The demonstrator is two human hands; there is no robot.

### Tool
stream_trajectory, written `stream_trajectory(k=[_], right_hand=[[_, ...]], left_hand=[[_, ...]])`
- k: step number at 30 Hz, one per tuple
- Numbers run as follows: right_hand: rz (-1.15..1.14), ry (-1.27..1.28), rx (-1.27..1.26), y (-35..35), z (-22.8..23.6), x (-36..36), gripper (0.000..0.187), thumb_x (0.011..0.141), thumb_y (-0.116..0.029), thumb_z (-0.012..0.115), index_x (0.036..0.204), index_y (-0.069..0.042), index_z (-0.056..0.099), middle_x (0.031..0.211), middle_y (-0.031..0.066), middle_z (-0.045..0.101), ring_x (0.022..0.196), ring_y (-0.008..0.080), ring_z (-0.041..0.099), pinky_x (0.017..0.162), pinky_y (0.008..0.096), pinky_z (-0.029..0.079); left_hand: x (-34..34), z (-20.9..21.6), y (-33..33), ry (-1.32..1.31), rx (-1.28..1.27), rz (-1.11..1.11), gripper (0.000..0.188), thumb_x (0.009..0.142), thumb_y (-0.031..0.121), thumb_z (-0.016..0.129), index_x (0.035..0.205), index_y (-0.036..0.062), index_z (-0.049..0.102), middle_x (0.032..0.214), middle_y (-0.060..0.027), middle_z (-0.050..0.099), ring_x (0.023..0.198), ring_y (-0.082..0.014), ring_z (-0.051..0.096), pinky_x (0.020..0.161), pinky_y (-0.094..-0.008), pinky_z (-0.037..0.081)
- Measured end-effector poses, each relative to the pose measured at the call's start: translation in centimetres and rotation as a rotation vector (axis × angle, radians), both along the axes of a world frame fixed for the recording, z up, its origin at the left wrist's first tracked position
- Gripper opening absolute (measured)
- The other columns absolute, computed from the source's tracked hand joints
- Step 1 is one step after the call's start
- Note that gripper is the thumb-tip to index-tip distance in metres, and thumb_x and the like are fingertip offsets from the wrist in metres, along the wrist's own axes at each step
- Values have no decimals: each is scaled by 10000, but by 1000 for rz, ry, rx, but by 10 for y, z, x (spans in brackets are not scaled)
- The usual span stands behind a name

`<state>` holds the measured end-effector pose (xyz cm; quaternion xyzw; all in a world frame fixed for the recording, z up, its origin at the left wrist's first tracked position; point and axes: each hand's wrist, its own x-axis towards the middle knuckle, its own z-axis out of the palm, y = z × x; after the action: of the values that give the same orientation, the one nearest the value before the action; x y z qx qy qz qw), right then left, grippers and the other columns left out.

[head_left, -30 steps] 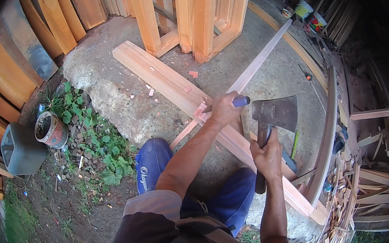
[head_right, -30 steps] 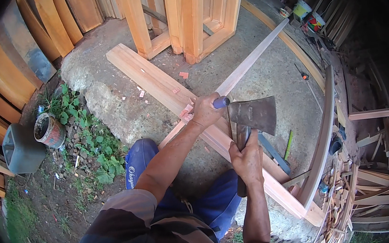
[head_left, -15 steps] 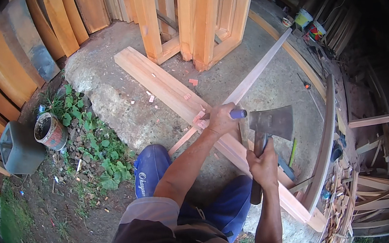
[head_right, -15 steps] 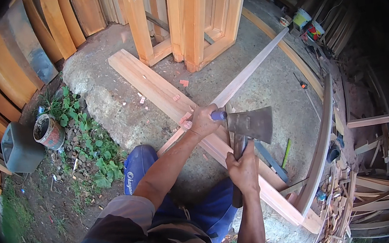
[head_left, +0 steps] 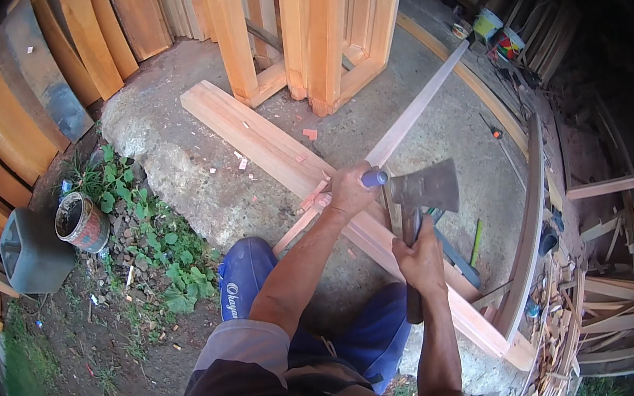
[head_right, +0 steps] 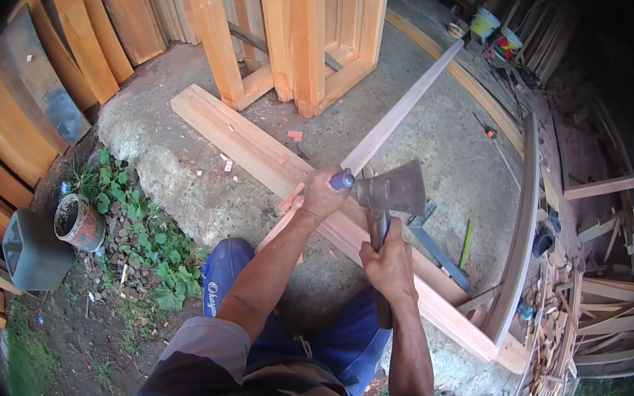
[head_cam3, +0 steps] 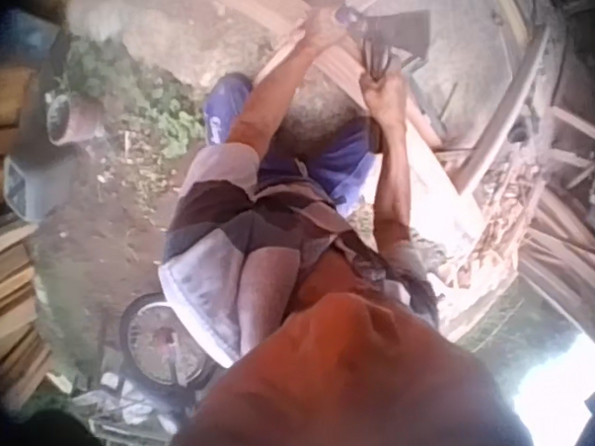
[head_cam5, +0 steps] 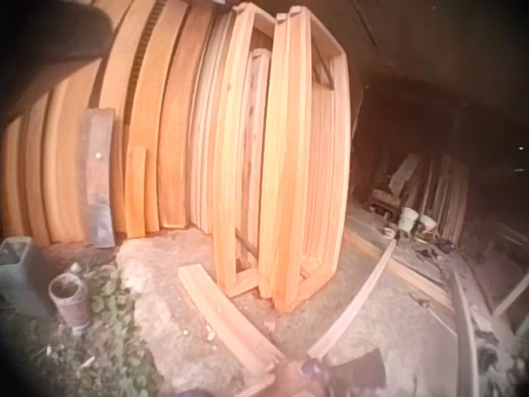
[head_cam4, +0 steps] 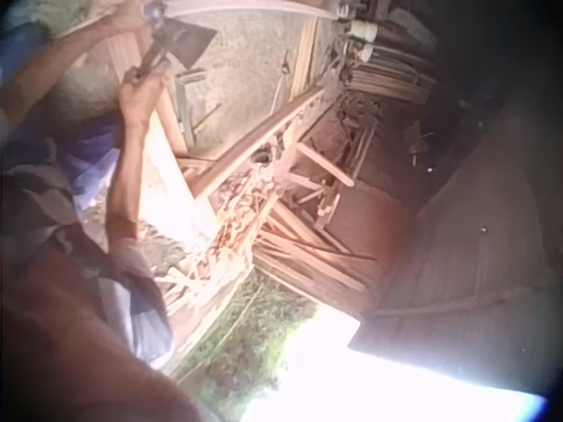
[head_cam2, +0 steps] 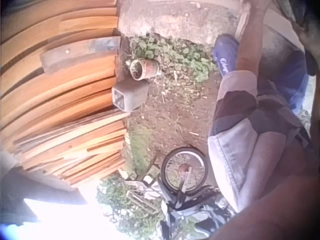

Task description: The person measures and marks a wooden frame, then uses a hand saw to cut a piece of wood. They use a chisel and hammer to carve a notch into the frame, and finally smooth the edges with an angle grinder.

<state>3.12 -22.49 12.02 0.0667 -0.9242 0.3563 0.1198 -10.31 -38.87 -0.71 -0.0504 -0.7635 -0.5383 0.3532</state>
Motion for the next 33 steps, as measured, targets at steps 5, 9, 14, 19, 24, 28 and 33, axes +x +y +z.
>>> stream_trajectory(k=[5, 9, 14, 19, 24, 28, 33], right_hand=[[-8, 190, -412, 28, 87, 18, 524, 923, -83, 736, 1381, 0, 495, 771, 36, 610, 580, 88, 534, 516, 247, 402], [-194, 837, -871, 20, 142, 6, 269, 961, -127, 711, 1115, -25, 515, 631, 42, 556, 524, 104, 501, 515, 280, 409], [-8, -181, 114, -25, 9, -14, 433, 859, -90, 751, 1219, 7, 533, 729, 142, 610, 661, 258, 627, 655, 434, 516], [-85, 103, -174, 15, 33, 8, 384, 921, -145, 750, 1205, -11, 530, 701, 79, 623, 543, 142, 564, 511, 315, 445], [-231, 706, -734, 7, 81, 1, 275, 972, -108, 702, 1161, -25, 519, 565, 28, 557, 477, 101, 520, 470, 256, 433], [48, -300, 196, -26, 3, -18, 390, 878, -95, 699, 1171, 24, 471, 746, 270, 620, 706, 469, 670, 708, 516, 526], [-49, -103, -151, 2, -45, 2, 335, 888, -94, 730, 1101, -15, 485, 724, 146, 616, 661, 306, 647, 683, 439, 524]], left_hand=[[1, -10, 0, -3, 22, -47, 269, 876, 168, 780, 739, 26, 595, 654, -210, 624, 647, -410, 684, 566, -460, 498], [1, -11, 1, -33, 28, -11, 283, 868, 184, 793, 737, 35, 592, 656, -209, 626, 646, -416, 681, 560, -464, 500], [3, 4, -5, -156, -79, -66, 232, 826, 209, 788, 742, 57, 635, 700, -194, 667, 695, -411, 702, 600, -480, 534], [-1, -4, -3, -85, 18, -12, 226, 828, 208, 790, 748, 58, 641, 697, -195, 664, 695, -407, 704, 605, -482, 537], [-7, -20, 2, -14, 34, 65, 206, 820, 178, 801, 783, 40, 652, 707, -201, 665, 686, -395, 708, 599, -461, 528], [2, -23, -8, -106, -18, -18, 225, 847, 194, 787, 757, 51, 639, 697, -196, 665, 688, -404, 704, 602, -478, 530], [17, -15, -26, -27, -21, 49, 234, 858, 213, 785, 745, 62, 646, 699, -169, 671, 682, -389, 701, 600, -486, 533]])
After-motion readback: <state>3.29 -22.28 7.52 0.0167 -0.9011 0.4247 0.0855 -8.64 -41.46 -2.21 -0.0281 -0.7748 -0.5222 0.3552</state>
